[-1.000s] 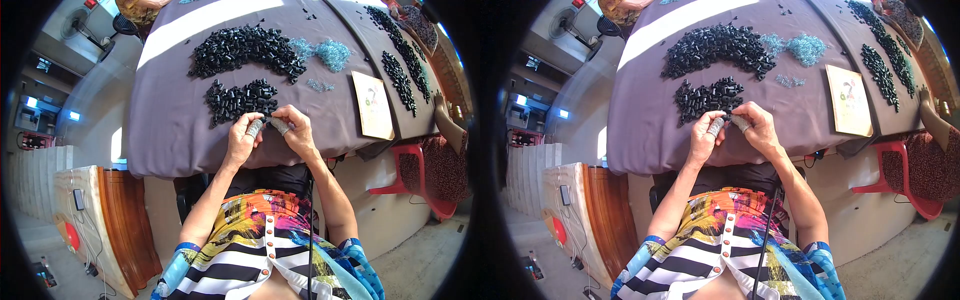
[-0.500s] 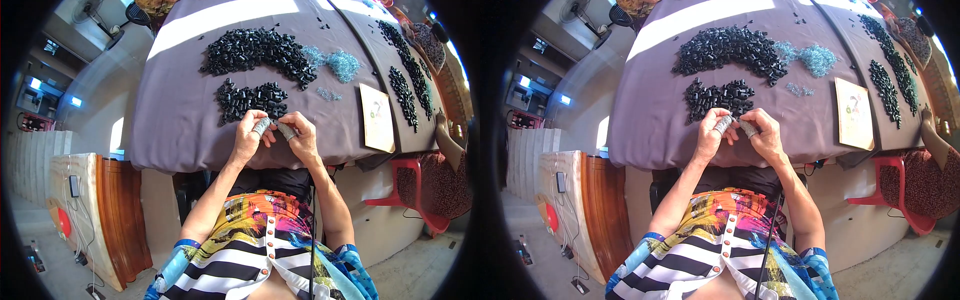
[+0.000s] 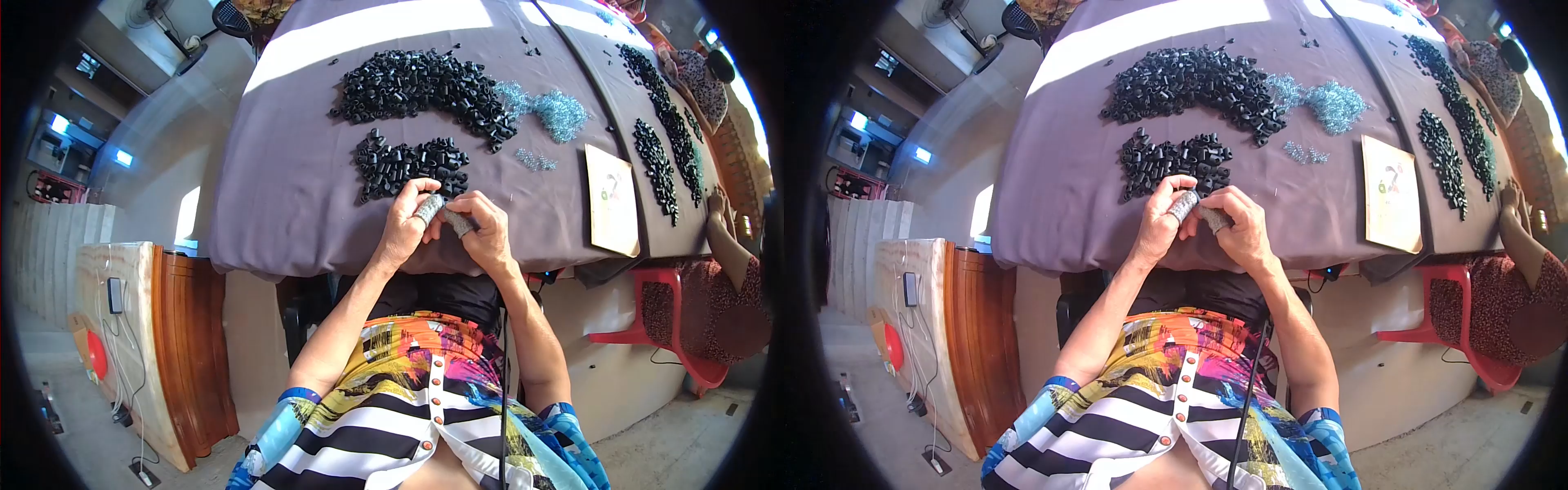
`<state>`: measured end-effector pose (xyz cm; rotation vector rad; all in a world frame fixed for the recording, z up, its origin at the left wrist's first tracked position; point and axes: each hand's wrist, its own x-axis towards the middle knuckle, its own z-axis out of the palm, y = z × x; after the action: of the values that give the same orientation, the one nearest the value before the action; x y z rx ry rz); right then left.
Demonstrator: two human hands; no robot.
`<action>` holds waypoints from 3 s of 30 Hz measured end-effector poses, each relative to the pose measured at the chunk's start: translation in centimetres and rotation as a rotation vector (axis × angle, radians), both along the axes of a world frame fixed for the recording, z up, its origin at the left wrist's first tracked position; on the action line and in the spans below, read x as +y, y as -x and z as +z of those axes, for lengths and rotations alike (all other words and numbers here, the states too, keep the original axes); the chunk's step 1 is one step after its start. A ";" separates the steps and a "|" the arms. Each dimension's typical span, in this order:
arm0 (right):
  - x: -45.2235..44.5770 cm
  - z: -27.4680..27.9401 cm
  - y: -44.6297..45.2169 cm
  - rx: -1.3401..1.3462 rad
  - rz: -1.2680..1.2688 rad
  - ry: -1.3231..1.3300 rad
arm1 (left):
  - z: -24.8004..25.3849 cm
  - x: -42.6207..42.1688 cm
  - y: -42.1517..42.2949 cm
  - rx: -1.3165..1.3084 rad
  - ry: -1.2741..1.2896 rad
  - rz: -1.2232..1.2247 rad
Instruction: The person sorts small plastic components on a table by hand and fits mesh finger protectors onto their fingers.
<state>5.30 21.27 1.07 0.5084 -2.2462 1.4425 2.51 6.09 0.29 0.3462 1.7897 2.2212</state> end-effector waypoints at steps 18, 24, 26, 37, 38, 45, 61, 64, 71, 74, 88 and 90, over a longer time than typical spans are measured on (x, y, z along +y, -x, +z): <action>-1.3 -0.6 0.1 -0.420 0.072 0.350 | -0.8 -1.5 0.4 -0.222 -0.397 -0.187; -1.1 0.5 0.9 -0.311 -0.056 0.152 | -1.5 -1.4 0.5 -0.240 -0.492 -0.106; -0.3 1.0 1.7 -0.299 -0.110 0.131 | -1.7 -1.4 0.5 -0.259 -0.529 -0.098; 0.9 1.2 9.4 -0.033 -0.179 -0.333 | -1.8 -1.3 0.7 -0.264 -0.570 -0.096; 0.9 0.6 10.1 0.036 -0.179 -0.419 | -1.8 -1.3 0.7 -0.264 -0.574 -0.099; 2.1 -0.8 9.9 -0.021 -0.195 -0.534 | -1.9 -1.3 0.7 -0.250 -0.581 -0.104; 1.4 -0.1 13.2 -0.093 -0.027 -0.561 | -1.8 -1.2 0.7 -0.231 -0.522 -0.098; 1.6 0.1 13.1 -0.082 -0.037 -0.626 | -1.8 -1.2 0.7 -0.237 -0.526 -0.093; 2.9 -0.2 11.8 -0.094 -0.124 -0.564 | -2.1 -1.1 0.8 -0.228 -0.539 -0.100; 3.4 -0.1 11.6 -0.126 -0.128 -0.534 | -2.2 -1.1 0.8 -0.225 -0.543 -0.099; 4.0 -0.2 12.3 -0.179 -0.206 -0.446 | -2.0 -1.1 0.7 -0.237 -0.534 -0.095; 3.5 0.4 12.1 -0.206 -0.202 -0.467 | -2.0 -1.2 0.7 -0.234 -0.533 -0.092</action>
<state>-6.76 24.77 1.42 0.2642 -2.7229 0.9035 1.78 4.92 -1.73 0.2488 1.0289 2.5205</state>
